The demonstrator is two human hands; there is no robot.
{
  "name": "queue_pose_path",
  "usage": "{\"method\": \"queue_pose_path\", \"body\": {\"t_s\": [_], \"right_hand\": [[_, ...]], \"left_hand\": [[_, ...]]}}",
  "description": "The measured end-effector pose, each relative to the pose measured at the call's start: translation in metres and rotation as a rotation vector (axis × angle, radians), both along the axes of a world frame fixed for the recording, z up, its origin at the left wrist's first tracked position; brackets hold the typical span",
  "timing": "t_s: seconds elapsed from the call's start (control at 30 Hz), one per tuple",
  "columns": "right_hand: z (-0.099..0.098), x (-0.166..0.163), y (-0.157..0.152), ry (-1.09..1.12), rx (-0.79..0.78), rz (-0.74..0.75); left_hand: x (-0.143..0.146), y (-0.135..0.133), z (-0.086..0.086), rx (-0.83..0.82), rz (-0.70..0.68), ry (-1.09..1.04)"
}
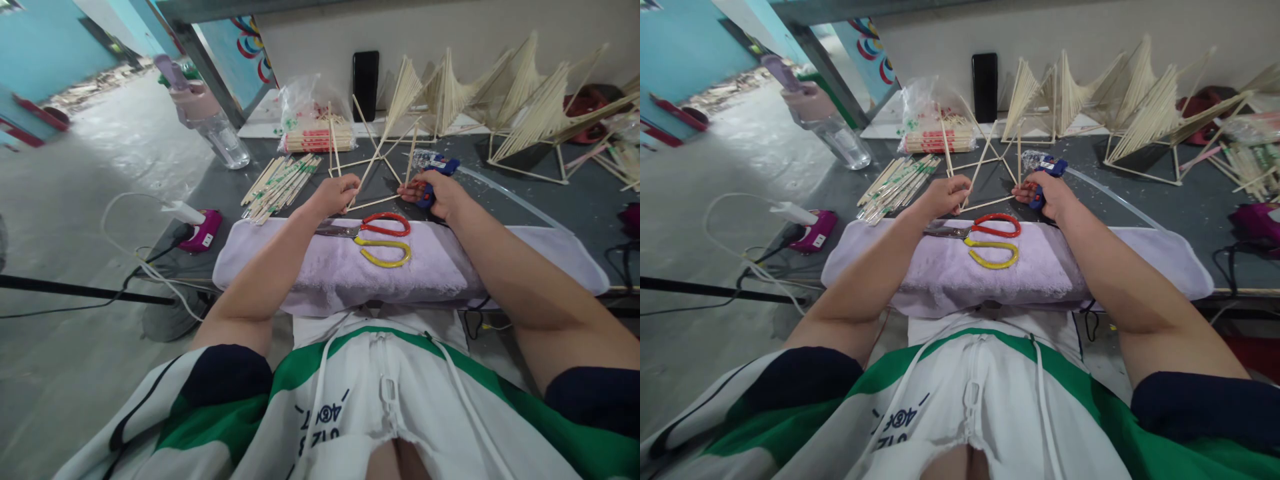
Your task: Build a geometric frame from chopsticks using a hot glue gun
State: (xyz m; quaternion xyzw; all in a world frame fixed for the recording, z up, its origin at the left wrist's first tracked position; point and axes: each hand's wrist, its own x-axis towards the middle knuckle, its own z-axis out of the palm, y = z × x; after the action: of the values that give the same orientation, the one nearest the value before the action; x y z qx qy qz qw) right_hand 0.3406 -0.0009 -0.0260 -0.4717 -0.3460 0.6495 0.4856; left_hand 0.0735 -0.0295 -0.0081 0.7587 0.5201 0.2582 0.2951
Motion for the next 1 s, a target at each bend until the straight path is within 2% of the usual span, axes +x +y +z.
{"method": "queue_pose_path", "body": {"t_s": [1.0], "right_hand": [[0.0005,-0.0005,-0.0003,-0.006,0.002,-0.005]], "left_hand": [[0.0004,0.0003,-0.0003,-0.005,0.002,0.004]]}}
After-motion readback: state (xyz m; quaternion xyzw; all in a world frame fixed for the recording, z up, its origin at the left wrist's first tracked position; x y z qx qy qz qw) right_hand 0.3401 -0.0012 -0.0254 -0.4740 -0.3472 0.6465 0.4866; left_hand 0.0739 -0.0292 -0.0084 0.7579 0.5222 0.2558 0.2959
